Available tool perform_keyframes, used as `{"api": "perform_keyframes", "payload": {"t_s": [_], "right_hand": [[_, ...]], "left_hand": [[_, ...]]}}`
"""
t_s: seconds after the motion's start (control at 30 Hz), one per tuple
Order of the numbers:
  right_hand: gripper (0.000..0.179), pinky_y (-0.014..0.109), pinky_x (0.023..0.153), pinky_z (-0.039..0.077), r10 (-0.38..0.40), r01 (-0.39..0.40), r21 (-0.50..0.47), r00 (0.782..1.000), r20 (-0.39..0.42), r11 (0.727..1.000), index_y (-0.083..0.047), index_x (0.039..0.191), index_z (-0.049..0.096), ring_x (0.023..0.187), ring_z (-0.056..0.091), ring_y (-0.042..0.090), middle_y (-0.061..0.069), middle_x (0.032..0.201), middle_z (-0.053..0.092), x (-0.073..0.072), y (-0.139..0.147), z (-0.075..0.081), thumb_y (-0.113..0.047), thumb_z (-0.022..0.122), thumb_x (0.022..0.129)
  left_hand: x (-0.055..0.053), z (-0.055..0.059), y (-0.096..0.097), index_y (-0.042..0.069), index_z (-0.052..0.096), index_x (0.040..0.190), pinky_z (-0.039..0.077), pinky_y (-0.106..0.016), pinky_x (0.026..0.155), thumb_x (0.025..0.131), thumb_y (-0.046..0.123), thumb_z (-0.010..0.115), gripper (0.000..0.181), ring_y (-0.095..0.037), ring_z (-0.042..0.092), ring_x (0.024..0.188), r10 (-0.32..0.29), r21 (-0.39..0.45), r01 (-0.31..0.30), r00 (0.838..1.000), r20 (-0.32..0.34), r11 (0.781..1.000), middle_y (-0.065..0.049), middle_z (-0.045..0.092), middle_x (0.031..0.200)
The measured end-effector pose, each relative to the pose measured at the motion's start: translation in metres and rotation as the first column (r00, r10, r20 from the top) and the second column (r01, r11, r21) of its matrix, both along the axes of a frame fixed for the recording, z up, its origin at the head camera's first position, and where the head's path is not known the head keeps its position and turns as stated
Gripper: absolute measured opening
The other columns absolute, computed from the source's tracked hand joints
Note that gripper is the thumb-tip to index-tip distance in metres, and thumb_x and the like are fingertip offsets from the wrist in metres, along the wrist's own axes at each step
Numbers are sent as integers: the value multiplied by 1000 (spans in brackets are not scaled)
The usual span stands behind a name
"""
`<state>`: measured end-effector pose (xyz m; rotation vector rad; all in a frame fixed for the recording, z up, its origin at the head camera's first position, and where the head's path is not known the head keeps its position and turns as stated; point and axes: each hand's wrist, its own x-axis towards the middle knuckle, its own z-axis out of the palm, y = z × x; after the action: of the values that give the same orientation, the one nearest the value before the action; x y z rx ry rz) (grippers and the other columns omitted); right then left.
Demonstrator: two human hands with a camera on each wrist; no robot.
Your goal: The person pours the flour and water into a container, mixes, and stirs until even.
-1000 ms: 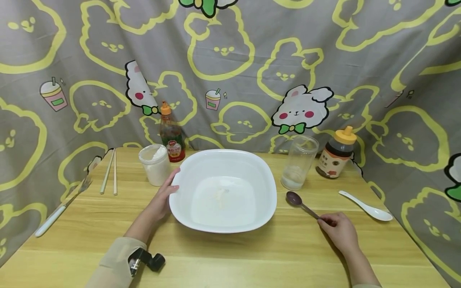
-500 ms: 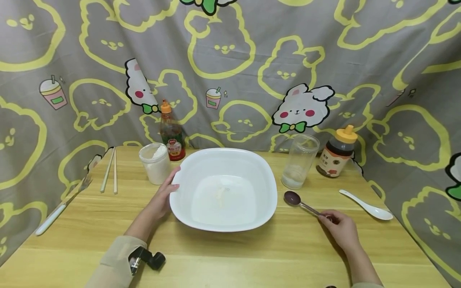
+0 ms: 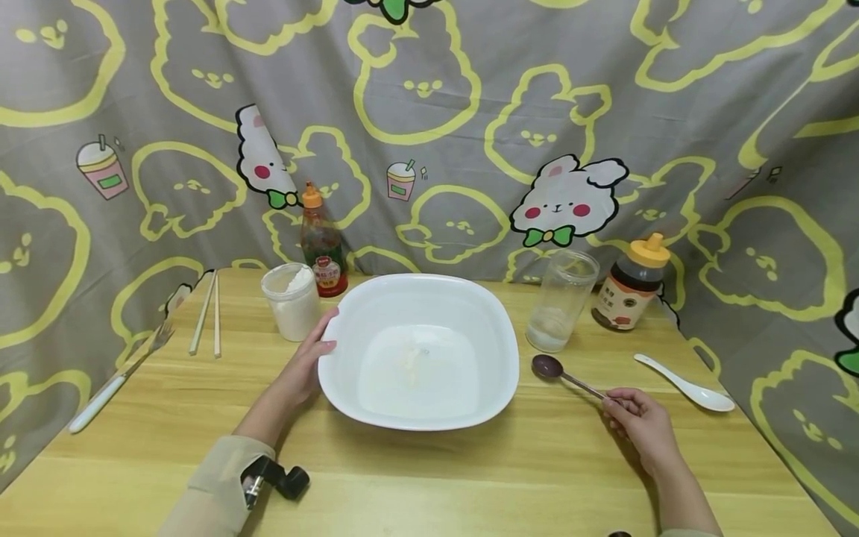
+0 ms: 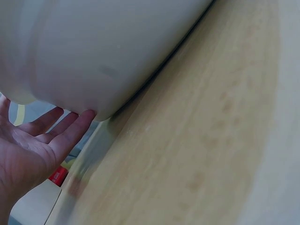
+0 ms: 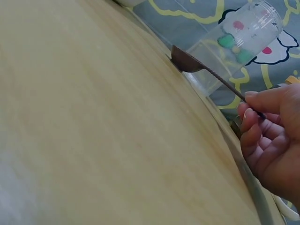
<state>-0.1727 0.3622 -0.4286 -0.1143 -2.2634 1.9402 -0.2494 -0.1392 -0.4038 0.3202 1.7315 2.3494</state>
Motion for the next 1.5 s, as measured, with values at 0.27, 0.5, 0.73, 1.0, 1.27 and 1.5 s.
{"api": "perform_keyframes", "payload": {"t_s": [0.27,0.5,0.73,1.0,1.27,1.5], "right_hand": [[13,17,48,44,25,-35,-80,991,-129,996,-11,82,59,59,54,7,-1,69,61,5,-1,13,2,56,80],[17,21,45,44,9,-26,-72,974,-228,997,0,93,54,55,53,13,5,72,61,-20,27,-2,-3,61,78],[27,24,44,42,140,-145,12,925,-353,989,7,104,48,57,50,18,15,81,59,-54,34,1,5,57,78],[17,24,44,41,277,-213,248,925,-260,945,5,94,50,55,50,11,9,73,57,-30,-77,107,1,58,79],[21,24,42,40,367,-309,360,925,-102,880,8,92,48,53,46,14,14,70,51,-63,-128,121,-3,59,79],[19,24,42,38,389,-379,427,919,67,821,4,89,47,51,43,16,10,65,51,-93,-156,111,-5,60,79]], "left_hand": [[0,3,1,25,18,138,43,-41,78,84,14,44,61,-40,34,111,-4,-29,4,1000,2,1000,-6,19,139],[0,1,1,26,19,137,44,-38,76,85,13,43,59,-37,37,110,12,-30,-12,1000,5,999,-5,21,138],[1,2,0,26,19,137,44,-36,75,85,14,43,59,-31,42,105,18,-38,-18,1000,-2,999,-5,21,138],[0,1,1,25,18,138,44,-38,77,85,13,42,59,-33,39,108,12,-36,-12,1000,0,999,-6,20,138],[0,1,-1,25,20,137,45,-37,74,85,14,43,59,-32,43,104,20,-38,-20,1000,-13,999,-7,21,138],[0,1,0,25,21,136,45,-37,75,85,15,44,58,-25,46,102,15,-44,-16,1000,-6,999,-4,19,139]]}}
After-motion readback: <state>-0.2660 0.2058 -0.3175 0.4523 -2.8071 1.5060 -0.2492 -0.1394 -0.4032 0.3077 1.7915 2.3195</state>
